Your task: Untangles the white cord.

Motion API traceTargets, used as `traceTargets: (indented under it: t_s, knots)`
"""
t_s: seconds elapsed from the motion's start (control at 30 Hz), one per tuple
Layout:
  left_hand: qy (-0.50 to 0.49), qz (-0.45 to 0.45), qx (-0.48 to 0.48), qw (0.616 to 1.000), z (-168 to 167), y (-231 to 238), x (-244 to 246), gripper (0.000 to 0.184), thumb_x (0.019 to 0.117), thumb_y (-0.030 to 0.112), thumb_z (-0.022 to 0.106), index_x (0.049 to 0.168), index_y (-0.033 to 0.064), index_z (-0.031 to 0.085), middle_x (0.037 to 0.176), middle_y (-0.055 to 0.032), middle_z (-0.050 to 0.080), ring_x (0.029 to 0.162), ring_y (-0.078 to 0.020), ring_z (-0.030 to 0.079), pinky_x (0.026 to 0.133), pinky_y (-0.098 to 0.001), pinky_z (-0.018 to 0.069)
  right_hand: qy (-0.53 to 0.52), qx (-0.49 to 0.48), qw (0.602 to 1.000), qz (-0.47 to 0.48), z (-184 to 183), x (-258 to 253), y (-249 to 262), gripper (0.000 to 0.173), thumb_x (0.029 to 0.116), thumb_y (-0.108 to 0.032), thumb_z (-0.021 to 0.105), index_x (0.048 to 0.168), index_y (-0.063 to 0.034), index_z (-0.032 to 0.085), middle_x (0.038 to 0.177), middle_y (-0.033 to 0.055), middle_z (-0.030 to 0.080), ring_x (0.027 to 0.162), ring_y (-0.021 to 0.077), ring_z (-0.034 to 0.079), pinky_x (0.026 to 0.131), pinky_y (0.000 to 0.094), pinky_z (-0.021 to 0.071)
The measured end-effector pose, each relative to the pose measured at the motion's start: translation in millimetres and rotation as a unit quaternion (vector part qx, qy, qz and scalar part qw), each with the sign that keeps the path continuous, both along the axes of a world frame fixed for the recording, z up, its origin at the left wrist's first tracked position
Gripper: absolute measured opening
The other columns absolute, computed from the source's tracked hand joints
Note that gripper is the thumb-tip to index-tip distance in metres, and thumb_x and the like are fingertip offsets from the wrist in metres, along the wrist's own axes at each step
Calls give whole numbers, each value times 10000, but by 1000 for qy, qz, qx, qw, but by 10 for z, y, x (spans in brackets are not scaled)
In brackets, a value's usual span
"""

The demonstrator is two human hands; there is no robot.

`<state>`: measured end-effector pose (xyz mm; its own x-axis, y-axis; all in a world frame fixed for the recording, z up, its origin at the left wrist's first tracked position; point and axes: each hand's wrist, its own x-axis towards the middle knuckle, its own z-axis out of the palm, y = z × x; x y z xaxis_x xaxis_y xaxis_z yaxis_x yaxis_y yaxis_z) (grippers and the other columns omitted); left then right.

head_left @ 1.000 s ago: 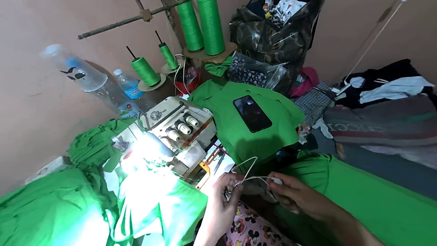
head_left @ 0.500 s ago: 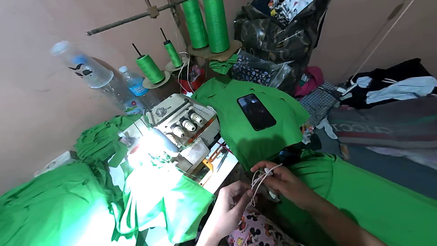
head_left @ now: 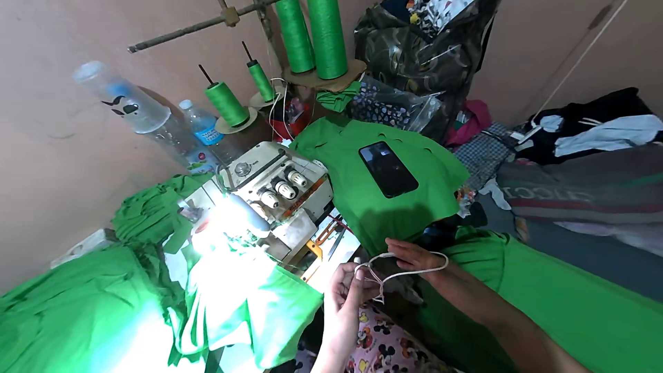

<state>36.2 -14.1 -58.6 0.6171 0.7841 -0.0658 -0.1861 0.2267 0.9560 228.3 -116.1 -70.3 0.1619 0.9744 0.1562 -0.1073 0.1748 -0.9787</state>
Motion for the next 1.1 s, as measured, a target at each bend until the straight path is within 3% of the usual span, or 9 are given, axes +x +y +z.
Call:
traceTargets:
  t_s: [0.1, 0.37, 0.53, 0.63, 0.77, 0.87, 0.93, 1.03, 1.1]
  knots:
    - [-1, 26, -64, 998, 21, -63, 33, 174, 1054, 55, 405, 1130, 7, 554, 979, -72, 737, 809, -170, 752, 775, -344, 643, 98, -35, 994, -11, 62, 7, -42, 715, 1057, -613, 270, 1222, -70, 706, 1306, 11, 686, 1213, 136, 635, 1026, 332, 525]
    - [22, 32, -111, 993, -38, -140, 75, 164, 1052, 40, 367, 1182, 50, 467, 726, 10, 690, 609, -105, 702, 594, -278, 618, 132, -51, 986, 91, 120, 135, -110, 861, 941, -799, 151, 1063, -219, 776, 1206, -56, 727, 1101, 67, 667, 873, 239, 561]
    - [41, -99, -48, 993, -112, -136, 21, 305, 993, 19, 505, 1295, -4, 464, 844, 51, 703, 738, -61, 707, 689, -255, 607, 105, -33, 979, 172, 67, 218, -99, 853, 946, -792, 109, 801, -196, 702, 984, -32, 753, 1080, 111, 680, 1002, 303, 512]
    - [111, -184, 14, 977, -138, -68, -11, 283, 973, 15, 565, 1247, -56, 563, 952, -25, 720, 789, -114, 729, 729, -310, 635, 110, -60, 972, 198, 91, 218, -110, 757, 980, -756, 174, 736, -216, 645, 729, -92, 647, 837, 52, 667, 961, 313, 522]
    - [200, -211, 129, 948, -131, -14, -5, 210, 948, 36, 545, 1101, -62, 649, 905, -85, 709, 745, -120, 719, 718, -314, 627, 145, -130, 973, 127, 70, 120, -128, 577, 1084, -523, 220, 747, -253, 602, 712, -134, 581, 757, 16, 614, 849, 250, 535]
    - [185, -182, 159, 953, -76, 18, 28, 184, 934, 75, 479, 995, -5, 633, 788, 17, 623, 676, -15, 614, 655, -217, 539, 216, -197, 956, 34, 26, -45, -102, 498, 1059, -234, 155, 733, -244, 531, 664, -139, 521, 642, -3, 539, 681, 190, 499]
    - [121, -187, 135, 965, -54, 21, 51, 162, 936, 67, 452, 933, 48, 613, 794, 92, 551, 698, 62, 525, 654, -140, 452, 239, -233, 943, 6, -19, -146, -95, 475, 1066, -209, 160, 736, -241, 500, 646, -142, 488, 593, -17, 485, 605, 166, 453]
    - [7, -237, 90, 967, -57, 21, 35, 157, 970, 93, 481, 903, 103, 624, 932, 105, 571, 850, 76, 545, 766, -132, 469, 249, -262, 932, -6, -40, -238, -100, 455, 1107, -236, 183, 803, -208, 521, 689, -119, 521, 621, -4, 512, 623, 175, 478]
    - [20, -245, 109, 963, -53, 46, -7, 149, 944, 105, 497, 905, 101, 640, 942, 97, 560, 861, 69, 542, 762, -128, 467, 246, -236, 940, -15, -95, -226, -88, 450, 1080, -239, 168, 810, -227, 528, 682, -130, 524, 607, -8, 507, 598, 176, 468]
